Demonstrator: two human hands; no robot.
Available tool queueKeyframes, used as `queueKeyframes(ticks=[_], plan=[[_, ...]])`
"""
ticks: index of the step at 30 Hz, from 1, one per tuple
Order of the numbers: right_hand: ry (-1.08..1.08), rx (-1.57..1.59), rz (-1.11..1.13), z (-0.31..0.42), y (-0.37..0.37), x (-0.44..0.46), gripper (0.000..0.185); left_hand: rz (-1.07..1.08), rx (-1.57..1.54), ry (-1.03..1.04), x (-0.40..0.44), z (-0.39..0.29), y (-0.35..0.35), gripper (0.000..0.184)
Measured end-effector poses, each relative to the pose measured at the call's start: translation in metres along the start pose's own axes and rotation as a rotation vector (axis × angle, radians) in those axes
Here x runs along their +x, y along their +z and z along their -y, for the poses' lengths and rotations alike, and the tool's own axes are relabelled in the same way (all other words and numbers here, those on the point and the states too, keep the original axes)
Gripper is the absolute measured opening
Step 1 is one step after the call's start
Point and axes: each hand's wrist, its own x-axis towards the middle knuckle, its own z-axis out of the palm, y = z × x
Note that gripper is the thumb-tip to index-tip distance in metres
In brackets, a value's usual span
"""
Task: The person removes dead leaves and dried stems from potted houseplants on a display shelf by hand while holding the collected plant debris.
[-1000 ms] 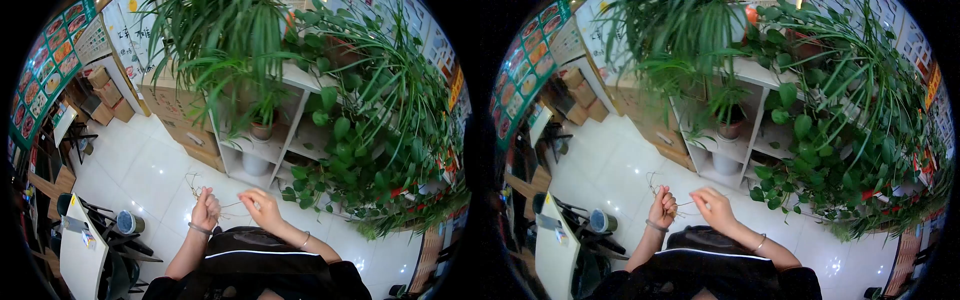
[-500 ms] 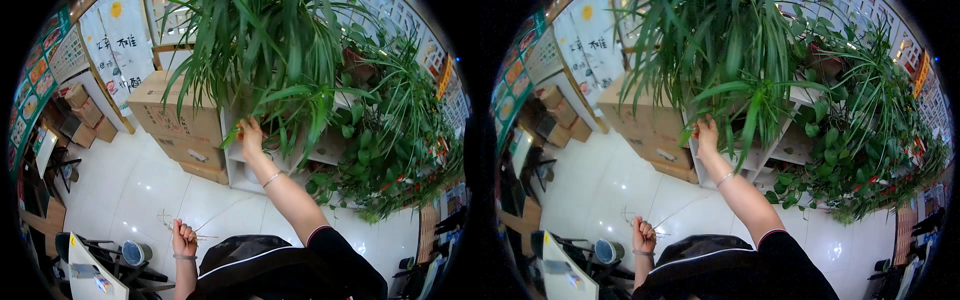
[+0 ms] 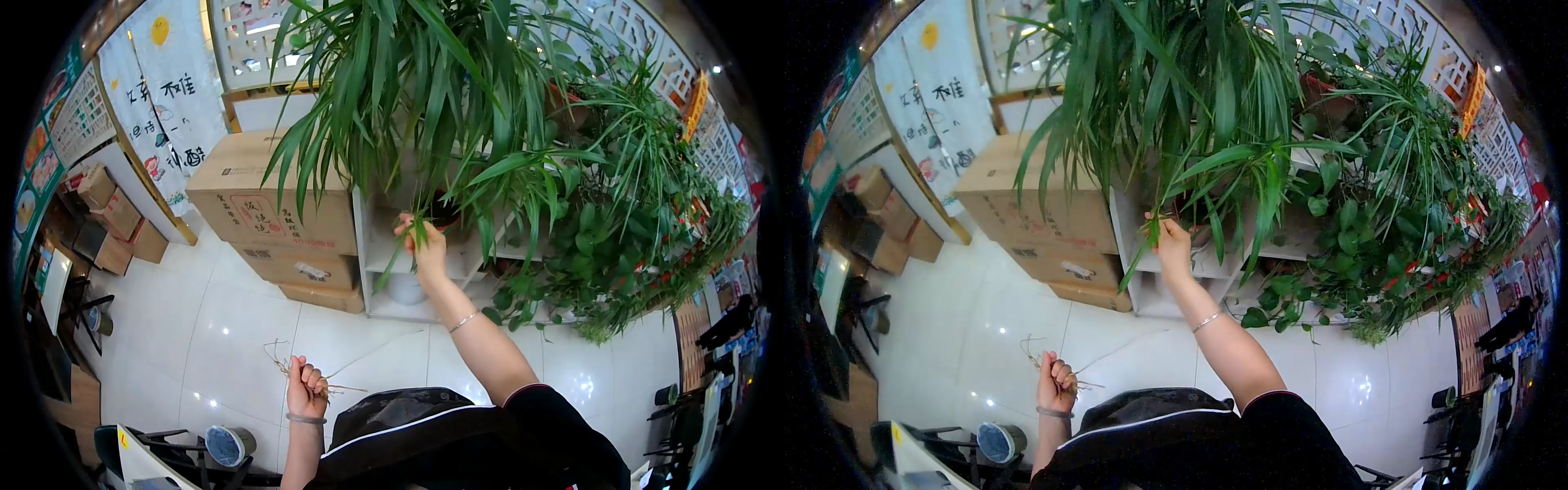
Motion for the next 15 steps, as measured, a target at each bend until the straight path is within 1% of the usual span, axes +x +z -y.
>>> queueKeyframes(ticks=[3, 6, 9, 15], plan=[[-0.027, 0.053, 0.115, 0.018, 0.002, -0.009, 0.034, -0.008, 0.003, -0.035, -0.001, 0.002, 0.006, 0.025], [-0.017, 0.155, 0.141, 0.03, 0.007, -0.009, 0.039, 0.013, 0.0, -0.055, -0.001, 0.002, 0.002, 0.025], [0.085, 0.341, 0.132, 0.036, 0.013, 0.0, 0.038, -0.003, 0.004, -0.057, -0.004, 0.002, -0.003, 0.024], [0.262, 0.733, 0.129, 0.048, 0.031, 0.001, 0.022, -0.012, 0.018, -0.051, -0.013, 0.002, -0.003, 0.024]])
